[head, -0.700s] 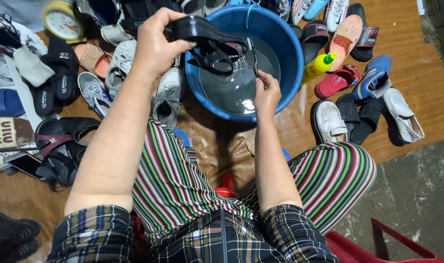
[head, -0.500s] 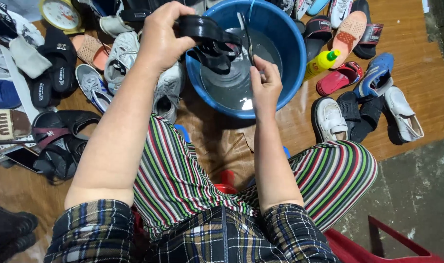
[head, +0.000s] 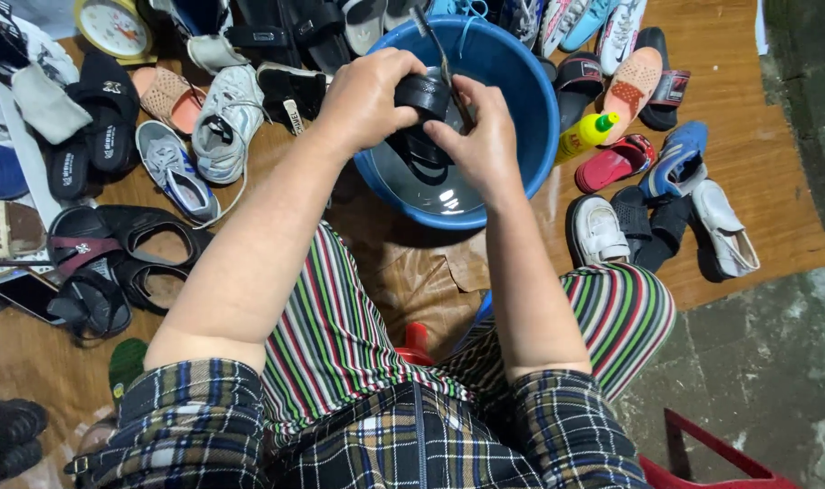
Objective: The person scrubs a black sandal with a brush in a blue basin of water. They apply liquid soap from a yellow bottle to the sandal and continue scrubbing the sole and straps. The person rinses the sandal in the basin and scrubs it again.
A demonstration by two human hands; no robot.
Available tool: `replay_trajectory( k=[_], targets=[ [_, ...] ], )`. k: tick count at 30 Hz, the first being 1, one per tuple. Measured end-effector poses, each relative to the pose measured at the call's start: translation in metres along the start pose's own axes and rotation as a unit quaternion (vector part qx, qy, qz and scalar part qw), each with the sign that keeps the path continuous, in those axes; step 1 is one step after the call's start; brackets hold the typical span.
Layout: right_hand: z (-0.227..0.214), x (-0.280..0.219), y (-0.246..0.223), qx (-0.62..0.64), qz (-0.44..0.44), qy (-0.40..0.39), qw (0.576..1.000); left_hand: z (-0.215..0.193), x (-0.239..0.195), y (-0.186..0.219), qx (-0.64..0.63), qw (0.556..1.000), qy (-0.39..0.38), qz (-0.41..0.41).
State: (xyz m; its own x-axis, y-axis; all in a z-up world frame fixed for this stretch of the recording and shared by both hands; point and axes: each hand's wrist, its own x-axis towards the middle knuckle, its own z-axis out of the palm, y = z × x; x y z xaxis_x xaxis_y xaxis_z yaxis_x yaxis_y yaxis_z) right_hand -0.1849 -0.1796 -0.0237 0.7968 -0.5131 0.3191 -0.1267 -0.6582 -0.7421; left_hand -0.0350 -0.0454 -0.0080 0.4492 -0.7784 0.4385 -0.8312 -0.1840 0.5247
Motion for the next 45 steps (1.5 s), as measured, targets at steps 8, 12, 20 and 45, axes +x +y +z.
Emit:
replay_trajectory(
  k=[8, 12, 20, 45],
  targets=[
    [-0.038, 0.018, -0.020, -0.167, -0.088, -0.013, 0.982, 0.018, 0.015, 0.005, -0.045, 0.999, 0.022, -0.018],
    [-0.050, 0.024, -0.014, -0.206, -0.103, 0.002, 0.973, 0.033, 0.024, 0.007, -0.106, 0.991, 0.076, 0.015],
    [-0.044, 0.030, 0.031, -0.179, -0.059, 0.082, 0.979, 0.067, 0.037, 0.017, -0.246, 0.961, 0.094, -0.080],
    [-0.003, 0.044, 0.066, -0.036, -0.126, 0.186, 0.974, 0.128, 0.045, 0.027, -0.326, 0.899, 0.153, -0.250]
  ],
)
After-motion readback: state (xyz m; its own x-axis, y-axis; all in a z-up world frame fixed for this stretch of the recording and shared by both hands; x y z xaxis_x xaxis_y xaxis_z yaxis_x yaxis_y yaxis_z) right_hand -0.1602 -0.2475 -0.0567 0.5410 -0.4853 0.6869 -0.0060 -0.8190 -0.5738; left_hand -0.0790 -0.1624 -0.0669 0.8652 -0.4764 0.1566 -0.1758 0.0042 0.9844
